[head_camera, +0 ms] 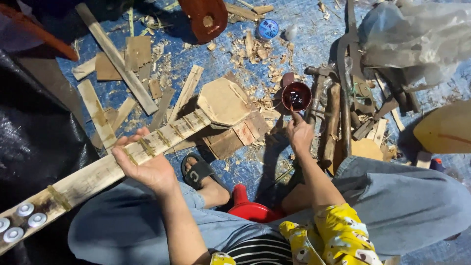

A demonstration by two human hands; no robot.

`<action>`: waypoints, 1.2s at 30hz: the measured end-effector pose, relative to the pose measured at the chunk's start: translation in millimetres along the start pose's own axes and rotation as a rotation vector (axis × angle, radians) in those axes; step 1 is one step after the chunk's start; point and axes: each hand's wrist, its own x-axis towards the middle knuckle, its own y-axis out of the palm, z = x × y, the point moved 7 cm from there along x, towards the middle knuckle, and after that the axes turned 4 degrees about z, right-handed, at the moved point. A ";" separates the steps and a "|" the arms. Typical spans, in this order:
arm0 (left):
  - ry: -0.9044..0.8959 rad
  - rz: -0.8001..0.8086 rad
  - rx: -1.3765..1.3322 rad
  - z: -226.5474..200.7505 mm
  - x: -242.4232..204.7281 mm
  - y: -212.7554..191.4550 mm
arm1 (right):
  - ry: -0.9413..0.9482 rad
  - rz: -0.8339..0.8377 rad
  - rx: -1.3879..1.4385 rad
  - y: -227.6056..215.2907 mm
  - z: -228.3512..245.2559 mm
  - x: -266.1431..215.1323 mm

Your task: Preparing wood stain by pouring it into a small container and applying it to the neck of a stringed instrument.

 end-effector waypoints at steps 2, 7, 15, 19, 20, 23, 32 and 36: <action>-0.032 0.012 -0.034 2.5 -0.5 -1.0 | -0.082 -0.005 0.021 -30.4 32.3 -25.3; -0.039 0.016 -0.065 3.3 1.5 -3.6 | -0.097 -0.044 0.007 -9.0 -10.3 17.9; -0.042 -0.029 -0.232 32.1 22.5 -35.0 | -0.065 -0.046 -0.005 -14.5 -5.1 -1.9; -0.062 -0.062 -0.294 54.8 32.3 -56.7 | -0.098 -0.078 -0.017 -10.3 0.5 1.3; -0.062 -0.066 -0.309 58.8 33.8 -60.0 | -0.097 -0.084 -0.039 -13.3 2.8 1.4; -0.056 -0.020 -0.316 63.4 37.1 -70.4 | -0.097 -0.082 -0.018 9.3 -7.0 8.8; -0.065 -0.051 -0.329 69.7 43.6 -82.7 | -0.121 -0.141 -0.069 -3.1 -8.0 -1.0; -0.072 -0.082 -0.317 67.7 43.3 -80.2 | -0.227 -0.128 -0.058 -26.0 31.4 -28.7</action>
